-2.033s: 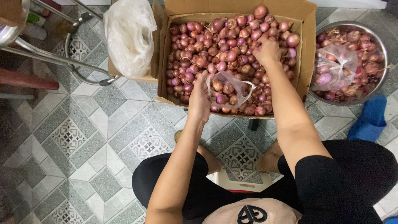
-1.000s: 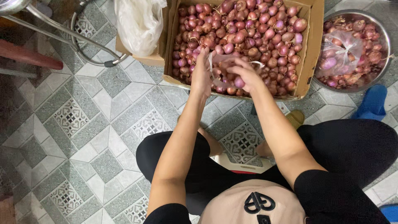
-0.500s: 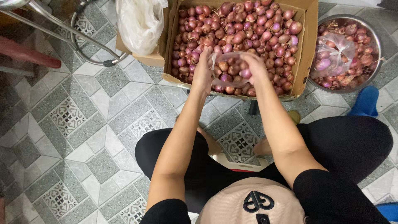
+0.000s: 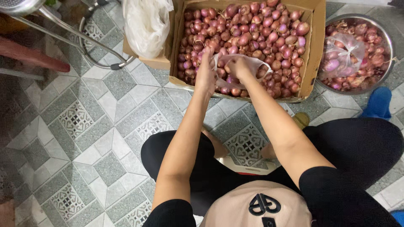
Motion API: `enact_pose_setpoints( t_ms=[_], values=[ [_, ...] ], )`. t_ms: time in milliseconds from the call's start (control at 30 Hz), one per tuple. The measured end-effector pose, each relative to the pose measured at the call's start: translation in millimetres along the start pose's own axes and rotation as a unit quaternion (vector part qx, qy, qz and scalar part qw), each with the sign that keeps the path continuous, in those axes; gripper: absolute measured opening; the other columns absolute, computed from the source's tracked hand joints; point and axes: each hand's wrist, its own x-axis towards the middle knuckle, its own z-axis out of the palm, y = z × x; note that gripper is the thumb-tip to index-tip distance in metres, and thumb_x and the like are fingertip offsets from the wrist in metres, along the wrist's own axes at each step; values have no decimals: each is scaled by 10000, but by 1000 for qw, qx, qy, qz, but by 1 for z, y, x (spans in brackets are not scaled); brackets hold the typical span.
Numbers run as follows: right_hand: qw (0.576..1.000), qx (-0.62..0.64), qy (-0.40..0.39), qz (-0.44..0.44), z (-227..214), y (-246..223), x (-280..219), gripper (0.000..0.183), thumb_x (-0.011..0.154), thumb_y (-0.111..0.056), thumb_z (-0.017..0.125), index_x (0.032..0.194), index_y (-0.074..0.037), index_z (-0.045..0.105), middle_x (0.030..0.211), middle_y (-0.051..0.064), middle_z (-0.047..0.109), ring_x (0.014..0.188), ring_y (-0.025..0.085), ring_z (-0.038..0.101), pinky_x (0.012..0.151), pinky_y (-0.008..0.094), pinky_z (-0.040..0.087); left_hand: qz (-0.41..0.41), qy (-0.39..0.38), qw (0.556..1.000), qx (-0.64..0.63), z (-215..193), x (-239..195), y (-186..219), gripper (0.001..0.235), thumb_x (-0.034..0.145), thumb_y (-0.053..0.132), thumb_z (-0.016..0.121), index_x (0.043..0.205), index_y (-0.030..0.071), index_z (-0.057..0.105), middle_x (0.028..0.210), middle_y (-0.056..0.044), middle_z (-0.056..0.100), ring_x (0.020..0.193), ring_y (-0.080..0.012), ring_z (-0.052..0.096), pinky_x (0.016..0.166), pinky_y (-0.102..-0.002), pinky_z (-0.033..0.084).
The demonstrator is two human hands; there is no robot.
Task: The person packs red onions from a cardboard box into a plastic bag while seated on a low stool. The person then stands, opens a pot lid on an induction cooktop, stirs boiling green vegetables with chopsticks, and replaces the lid before returning to pack more onions.
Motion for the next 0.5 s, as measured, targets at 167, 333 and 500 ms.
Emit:
enact_pose_setpoints(
  t_ms=[167,333,500],
  values=[
    [845,513,-149,26,-41,1,-27,362,915,-63,529,1239,-23,686,1078,88,753,896,187,729,719,307,579,26,-14,999,-12,-4,0,-3,747,983,599,434,1592,168,401,1398,-35,655,789,-99,550,681,-259,443],
    [757,627,-174,56,-66,26,-48,340,915,-34,553,1229,18,672,1126,141,752,996,272,776,661,292,524,25,-1,999,-20,0,0,-1,709,991,572,454,1572,169,416,1404,-47,662,763,-111,512,675,-263,455],
    [913,403,-54,-33,-43,27,-48,337,912,-127,729,1224,-5,688,1148,113,743,979,190,726,851,326,591,24,-9,1000,-5,0,0,-1,711,968,576,446,1565,194,397,1402,-38,656,709,-118,484,635,-254,425]
  ],
)
